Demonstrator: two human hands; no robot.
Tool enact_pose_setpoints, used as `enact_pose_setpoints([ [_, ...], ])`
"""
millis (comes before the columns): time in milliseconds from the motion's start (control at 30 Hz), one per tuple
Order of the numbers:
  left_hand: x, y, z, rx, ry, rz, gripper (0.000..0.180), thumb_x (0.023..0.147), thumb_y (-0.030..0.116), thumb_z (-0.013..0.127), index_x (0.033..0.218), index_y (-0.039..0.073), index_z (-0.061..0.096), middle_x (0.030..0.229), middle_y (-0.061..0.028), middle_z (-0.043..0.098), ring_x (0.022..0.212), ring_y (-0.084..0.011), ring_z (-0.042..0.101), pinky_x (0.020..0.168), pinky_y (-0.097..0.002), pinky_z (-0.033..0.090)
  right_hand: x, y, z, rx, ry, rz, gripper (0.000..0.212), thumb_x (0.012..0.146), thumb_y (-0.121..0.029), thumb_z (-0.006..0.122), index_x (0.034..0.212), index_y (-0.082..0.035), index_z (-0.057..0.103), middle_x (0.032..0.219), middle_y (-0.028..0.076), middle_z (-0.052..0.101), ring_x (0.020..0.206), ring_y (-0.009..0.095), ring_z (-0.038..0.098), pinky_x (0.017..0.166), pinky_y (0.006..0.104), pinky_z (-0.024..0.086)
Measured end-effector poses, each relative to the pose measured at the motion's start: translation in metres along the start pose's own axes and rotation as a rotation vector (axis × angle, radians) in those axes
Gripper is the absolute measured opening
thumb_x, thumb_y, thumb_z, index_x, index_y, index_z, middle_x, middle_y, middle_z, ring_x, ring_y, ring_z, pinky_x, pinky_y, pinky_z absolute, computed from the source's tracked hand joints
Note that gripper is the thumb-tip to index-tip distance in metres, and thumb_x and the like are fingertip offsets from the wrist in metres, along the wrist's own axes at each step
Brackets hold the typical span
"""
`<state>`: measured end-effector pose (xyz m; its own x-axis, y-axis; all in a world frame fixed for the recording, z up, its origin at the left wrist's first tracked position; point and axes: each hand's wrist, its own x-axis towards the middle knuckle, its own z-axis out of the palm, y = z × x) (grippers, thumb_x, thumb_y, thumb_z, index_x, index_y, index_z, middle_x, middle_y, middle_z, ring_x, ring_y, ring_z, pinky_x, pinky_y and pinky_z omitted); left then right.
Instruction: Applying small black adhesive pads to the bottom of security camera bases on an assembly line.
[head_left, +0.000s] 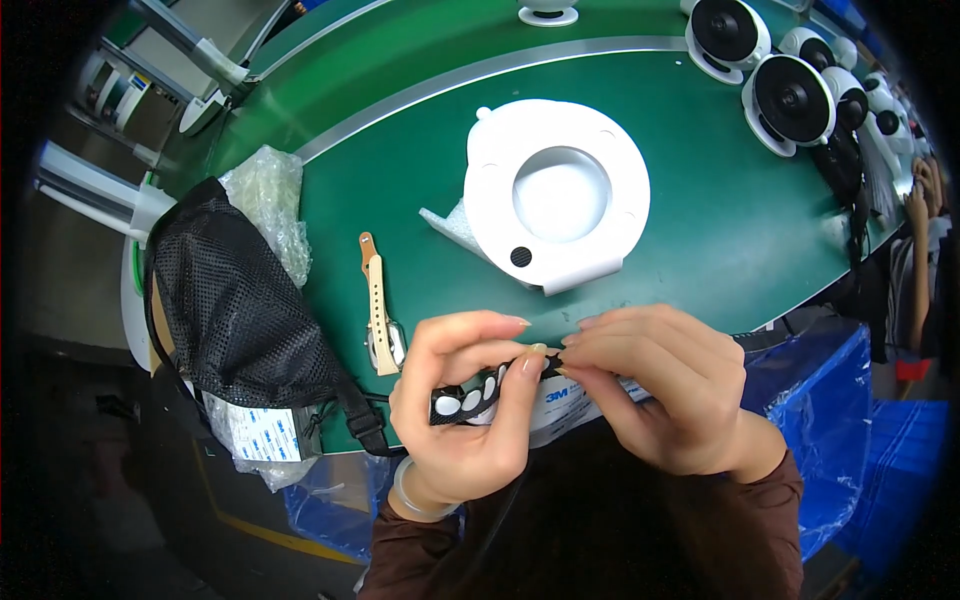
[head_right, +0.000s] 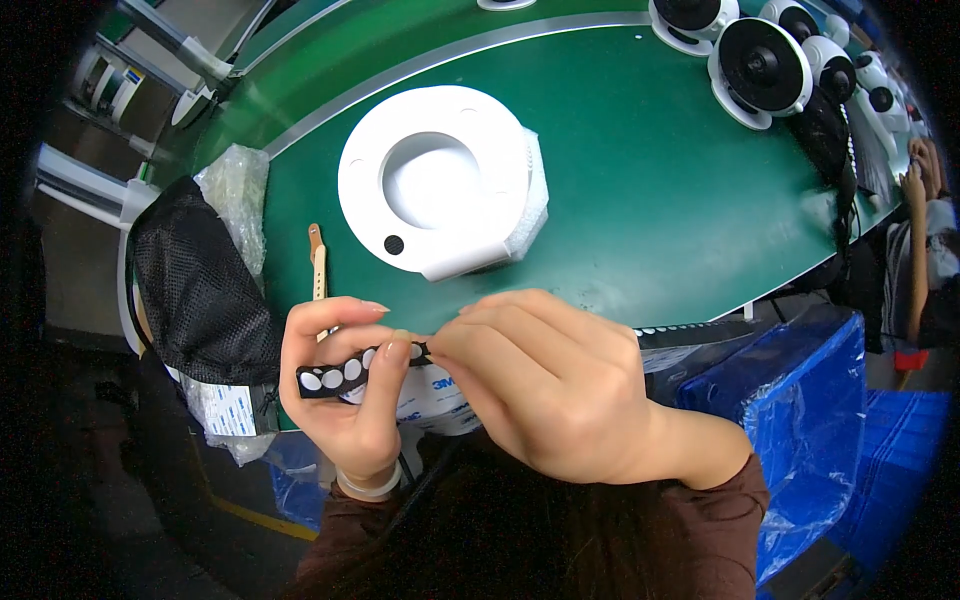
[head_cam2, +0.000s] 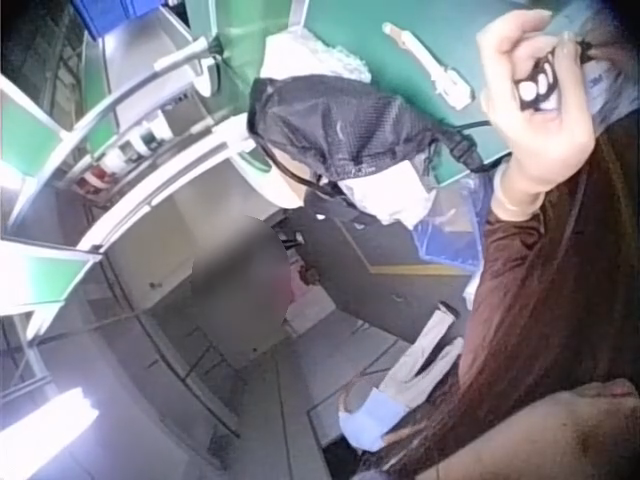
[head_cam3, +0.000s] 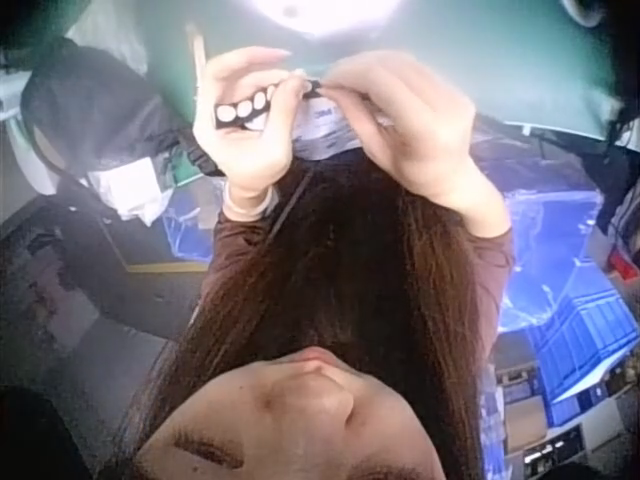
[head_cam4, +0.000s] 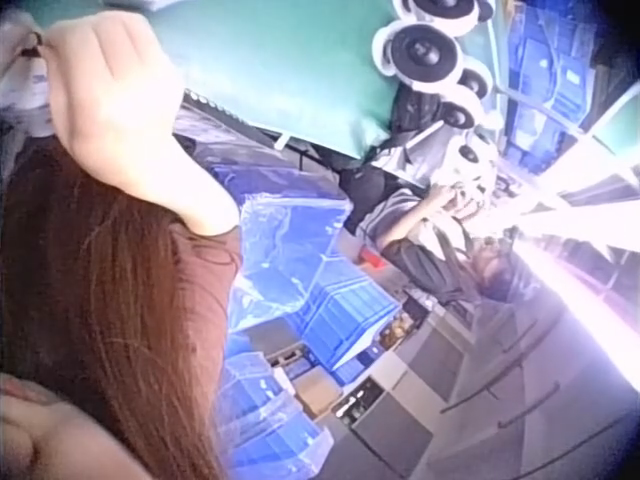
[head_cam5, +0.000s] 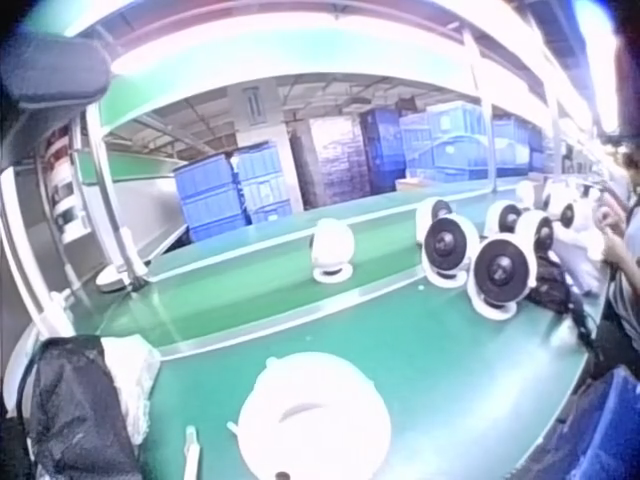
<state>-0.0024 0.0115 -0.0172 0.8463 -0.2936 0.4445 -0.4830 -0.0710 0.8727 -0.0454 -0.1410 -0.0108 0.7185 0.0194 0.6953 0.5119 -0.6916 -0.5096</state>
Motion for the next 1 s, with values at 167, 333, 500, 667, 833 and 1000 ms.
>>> enact_pose_setpoints([
  [167,0.004,0.003,0.002,0.008,-0.001,-0.009,0.024,0.070,-0.009,0.063,0.091,-0.005,0.053,0.074,-0.0087,0.063,0.065,-0.0097,0.061,0.062,-0.0188,0.044,-0.001,0.000,0.000,-0.047,-0.007,-0.016,0.017,0.063,-0.001,0.068,0.078,-0.001,0.060,0.072,0.009,0.060,0.066,0.025,0.062,0.055,0.0301,0.051],
  [333,0.005,0.003,0.003,0.033,-0.008,0.006,0.023,0.072,-0.008,0.064,0.090,-0.004,0.052,0.072,-0.0077,0.063,0.065,-0.0082,0.060,0.061,-0.0175,0.043,0.000,0.001,-0.001,-0.081,-0.018,0.003,0.017,0.063,-0.003,0.067,0.078,-0.003,0.058,0.072,0.008,0.059,0.066,0.024,0.061,0.053,0.0296,0.049],
  [500,0.005,0.001,0.006,0.055,0.024,0.032,0.022,0.073,-0.007,0.064,0.091,-0.004,0.051,0.070,-0.0070,0.062,0.064,-0.0065,0.059,0.059,-0.0158,0.042,0.004,0.005,-0.003,-0.021,-0.078,-0.014,0.017,0.064,-0.002,0.067,0.078,-0.003,0.057,0.072,0.007,0.058,0.067,0.023,0.061,0.054,0.0293,0.049],
  [667,0.007,0.001,0.006,-0.025,0.025,-0.012,0.021,0.074,-0.008,0.062,0.091,-0.004,0.051,0.070,-0.0061,0.062,0.066,-0.0057,0.058,0.058,-0.0152,0.040,0.000,0.004,0.004,-0.068,-0.004,-0.034,0.016,0.065,-0.002,0.067,0.078,-0.003,0.058,0.073,0.006,0.059,0.066,0.023,0.061,0.053,0.0290,0.048],
  [833,0.009,0.000,0.006,-0.003,0.038,0.033,0.020,0.074,-0.008,0.062,0.090,-0.004,0.051,0.070,-0.0064,0.062,0.065,-0.0058,0.058,0.058,-0.0156,0.041,0.003,0.006,0.000,-0.039,-0.023,-0.013,0.016,0.065,-0.002,0.067,0.078,-0.003,0.058,0.074,0.006,0.060,0.066,0.023,0.061,0.053,0.0290,0.049],
  [1000,0.009,0.002,0.006,-0.013,-0.005,-0.021,0.028,0.074,-0.010,0.060,0.098,-0.005,0.047,0.068,-0.0056,0.060,0.063,-0.0061,0.057,0.057,-0.0150,0.040,0.008,-0.004,-0.007,-0.075,-0.102,-0.031,0.016,0.064,0.002,0.066,0.078,-0.002,0.059,0.078,0.009,0.062,0.072,0.025,0.063,0.062,0.0307,0.052],
])
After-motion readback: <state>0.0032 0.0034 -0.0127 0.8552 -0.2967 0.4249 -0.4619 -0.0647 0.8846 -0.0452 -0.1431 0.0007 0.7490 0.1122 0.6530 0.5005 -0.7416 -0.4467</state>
